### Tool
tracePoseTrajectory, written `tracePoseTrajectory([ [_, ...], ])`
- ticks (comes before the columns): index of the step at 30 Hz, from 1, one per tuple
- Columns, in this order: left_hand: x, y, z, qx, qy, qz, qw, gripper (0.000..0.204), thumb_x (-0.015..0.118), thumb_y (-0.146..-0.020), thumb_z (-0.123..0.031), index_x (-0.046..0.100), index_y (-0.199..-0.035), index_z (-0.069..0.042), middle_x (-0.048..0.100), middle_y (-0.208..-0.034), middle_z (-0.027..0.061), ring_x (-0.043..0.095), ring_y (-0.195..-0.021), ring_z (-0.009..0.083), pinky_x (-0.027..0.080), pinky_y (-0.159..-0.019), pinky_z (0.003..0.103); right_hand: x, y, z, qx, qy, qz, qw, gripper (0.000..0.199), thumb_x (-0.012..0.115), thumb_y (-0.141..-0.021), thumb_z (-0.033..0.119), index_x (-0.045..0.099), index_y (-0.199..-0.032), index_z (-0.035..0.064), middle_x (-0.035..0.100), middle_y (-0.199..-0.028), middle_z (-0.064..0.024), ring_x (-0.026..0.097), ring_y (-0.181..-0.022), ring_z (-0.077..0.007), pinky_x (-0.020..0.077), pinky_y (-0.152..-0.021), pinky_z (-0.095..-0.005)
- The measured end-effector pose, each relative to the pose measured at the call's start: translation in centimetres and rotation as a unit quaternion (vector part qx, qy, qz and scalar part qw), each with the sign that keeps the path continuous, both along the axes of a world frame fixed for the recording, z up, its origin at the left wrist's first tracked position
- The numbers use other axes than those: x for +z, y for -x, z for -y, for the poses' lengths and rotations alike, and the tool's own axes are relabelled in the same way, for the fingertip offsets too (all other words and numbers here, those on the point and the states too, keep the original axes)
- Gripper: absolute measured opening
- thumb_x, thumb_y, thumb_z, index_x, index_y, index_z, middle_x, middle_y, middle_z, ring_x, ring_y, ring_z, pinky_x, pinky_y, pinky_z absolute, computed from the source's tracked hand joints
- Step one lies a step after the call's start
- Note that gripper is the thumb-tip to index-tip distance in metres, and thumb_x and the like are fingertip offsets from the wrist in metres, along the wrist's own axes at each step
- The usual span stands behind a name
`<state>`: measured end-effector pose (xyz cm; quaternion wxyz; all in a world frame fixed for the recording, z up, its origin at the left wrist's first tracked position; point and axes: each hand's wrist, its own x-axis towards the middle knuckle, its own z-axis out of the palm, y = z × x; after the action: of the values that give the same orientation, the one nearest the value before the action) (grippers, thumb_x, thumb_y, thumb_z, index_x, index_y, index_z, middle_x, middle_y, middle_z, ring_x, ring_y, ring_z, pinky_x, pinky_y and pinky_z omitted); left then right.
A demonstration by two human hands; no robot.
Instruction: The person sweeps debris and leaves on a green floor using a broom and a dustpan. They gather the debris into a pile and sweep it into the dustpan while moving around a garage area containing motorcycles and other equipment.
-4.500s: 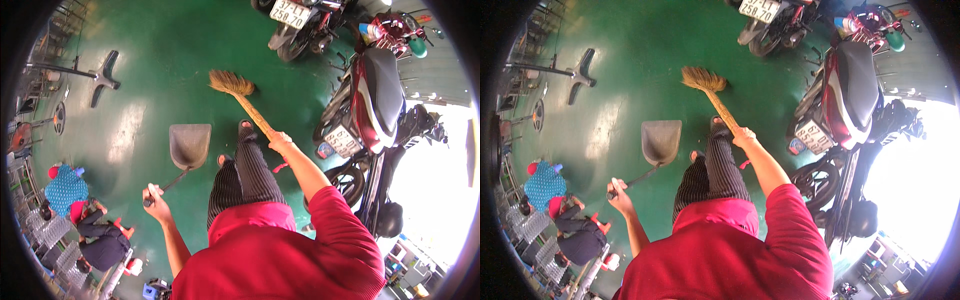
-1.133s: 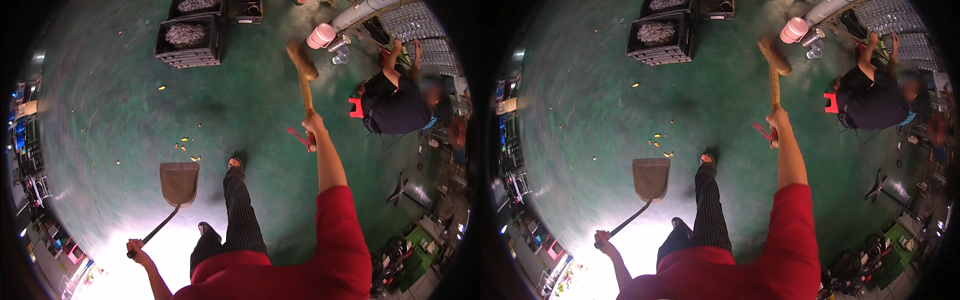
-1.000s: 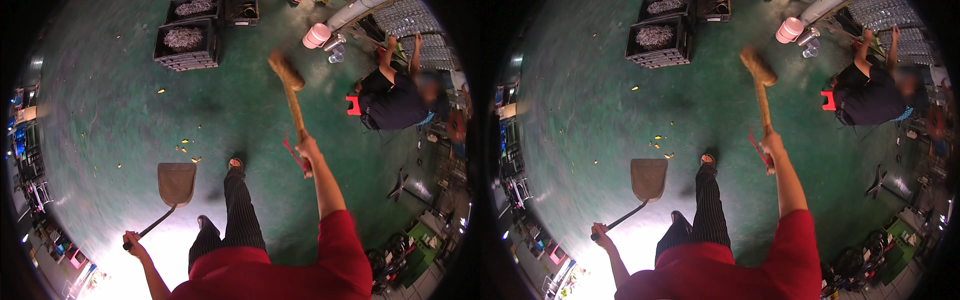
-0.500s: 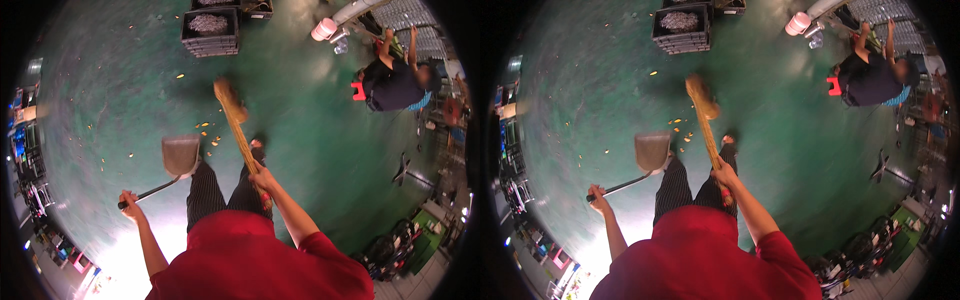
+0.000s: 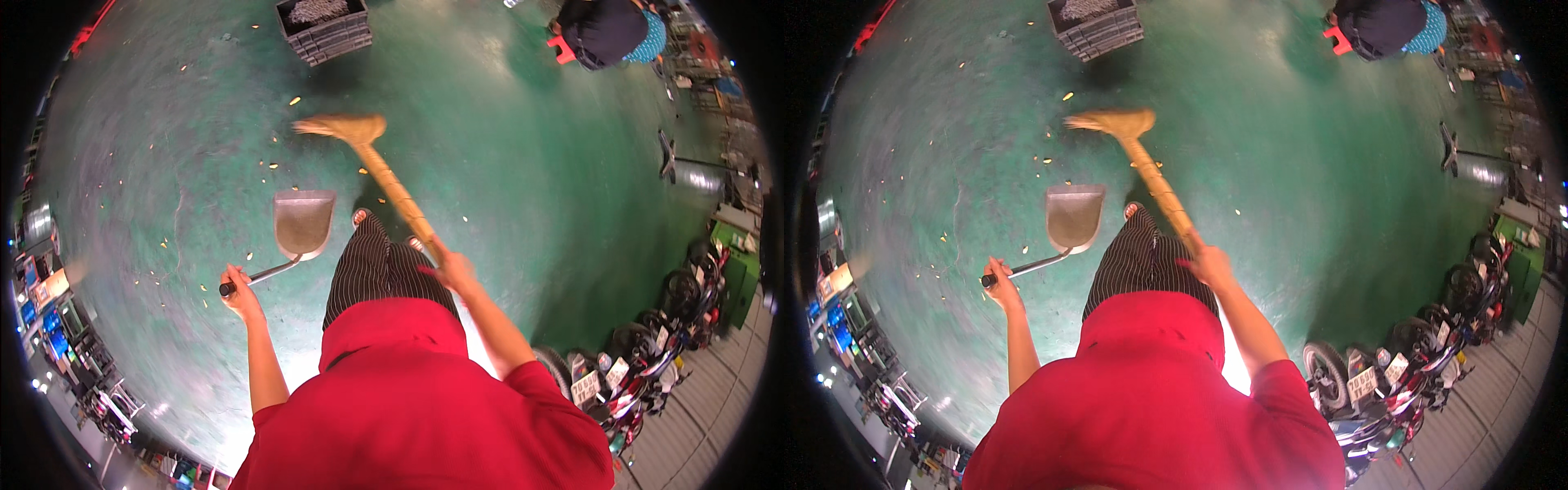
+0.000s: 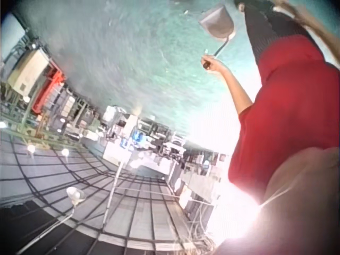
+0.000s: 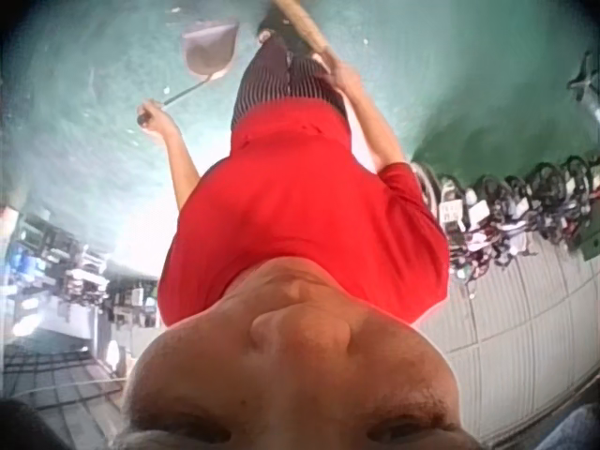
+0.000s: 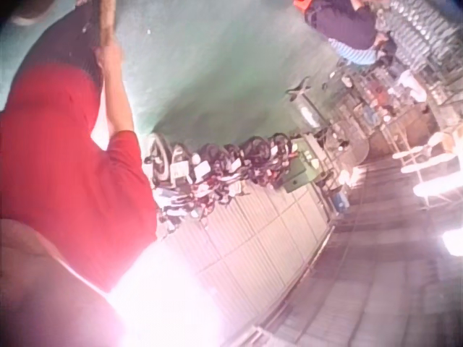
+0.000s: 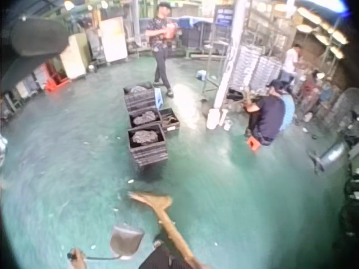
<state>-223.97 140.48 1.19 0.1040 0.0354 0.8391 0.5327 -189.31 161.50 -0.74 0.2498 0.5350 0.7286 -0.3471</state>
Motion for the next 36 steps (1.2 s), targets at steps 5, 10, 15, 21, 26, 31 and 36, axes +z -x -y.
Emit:
tracePoseTrajectory([
  [5,1.0,-1.6,2.6,-0.006,0.057,-0.026,0.998,0.032,0.048,-0.088,-0.028,0.05,-0.068,-0.003,0.046,-0.056,0.0014,0.044,-0.057,0.0111,0.039,-0.062,0.026,-1.1,-15.1,7.2,-0.162,-0.055,0.058,0.984,0.078,0.061,-0.067,0.01,0.023,-0.133,0.0299,0.059,-0.075,-0.0194,0.059,-0.063,-0.0317,0.0475,-0.054,-0.0407],
  [10,0.9,-3.6,8.7,-0.032,0.037,-0.074,0.996,0.03,0.049,-0.087,-0.027,0.053,-0.072,-0.001,0.047,-0.055,0.0011,0.046,-0.057,0.01,0.039,-0.061,0.026,-1.5,-23.5,14.1,-0.531,-0.023,-0.088,0.842,0.071,0.055,-0.067,0.004,0.025,-0.131,0.0109,0.055,-0.066,-0.0118,0.053,-0.047,-0.0203,0.0454,-0.042,-0.0343],
  [15,3.7,-3.0,14.4,-0.05,0.027,-0.111,0.992,0.027,0.051,-0.086,-0.026,0.056,-0.077,0.0,0.045,-0.053,0.0009,0.044,-0.053,0.009,0.039,-0.055,0.024,-4.9,-29.1,17.7,-0.719,0.101,-0.212,0.655,0.024,0.051,-0.069,0.006,0.047,-0.092,0.0017,0.051,-0.058,-0.0067,0.049,-0.041,-0.0179,0.0424,-0.036,-0.0331],
  [21,3.5,-3.0,19.3,0.005,0.013,-0.118,0.993,0.028,0.051,-0.086,-0.027,0.057,-0.08,0.0,0.045,-0.053,0.0003,0.042,-0.051,0.0088,0.038,-0.05,0.023,-6.1,-22.6,19.3,-0.715,0.229,-0.259,0.608,0.01,0.051,-0.074,0.015,0.047,-0.074,0.0059,0.049,-0.053,-0.0047,0.05,-0.044,-0.016,0.0428,-0.038,-0.0289],
  [26,2.9,-1.3,21.6,0.02,0.042,-0.169,0.984,0.031,0.049,-0.087,-0.028,0.055,-0.076,0.001,0.043,-0.05,0.0003,0.043,-0.05,0.0092,0.039,-0.054,0.024,-4.4,-8.5,19.6,-0.631,0.279,-0.3,0.659,0.018,0.05,-0.073,0.006,0.042,-0.089,0.0072,0.046,-0.056,-0.0053,0.046,-0.043,-0.0155,0.0425,-0.038,-0.029],
  [31,2.6,1.1,23.9,0.086,0.078,-0.123,0.986,0.034,0.047,-0.088,-0.03,0.054,-0.073,0.0,0.045,-0.049,0.0011,0.045,-0.051,0.0103,0.04,-0.056,0.025,-6.4,5.7,17.6,-0.608,0.338,-0.303,0.651,0.02,0.048,-0.073,0.001,0.036,-0.088,0.0067,0.043,-0.059,-0.0061,0.046,-0.044,-0.016,0.0428,-0.038,-0.0283],
  [36,1.1,4.6,25.5,0.134,0.077,-0.08,0.985,0.036,0.046,-0.088,-0.03,0.05,-0.069,0.0,0.045,-0.051,0.0032,0.045,-0.053,0.0106,0.04,-0.056,0.025,-7.7,20.9,16.5,-0.567,0.388,-0.311,0.656,0.02,0.049,-0.071,0.0,0.036,-0.086,0.0053,0.044,-0.061,-0.0085,0.048,-0.045,-0.0178,0.043,-0.038,-0.0305],
])
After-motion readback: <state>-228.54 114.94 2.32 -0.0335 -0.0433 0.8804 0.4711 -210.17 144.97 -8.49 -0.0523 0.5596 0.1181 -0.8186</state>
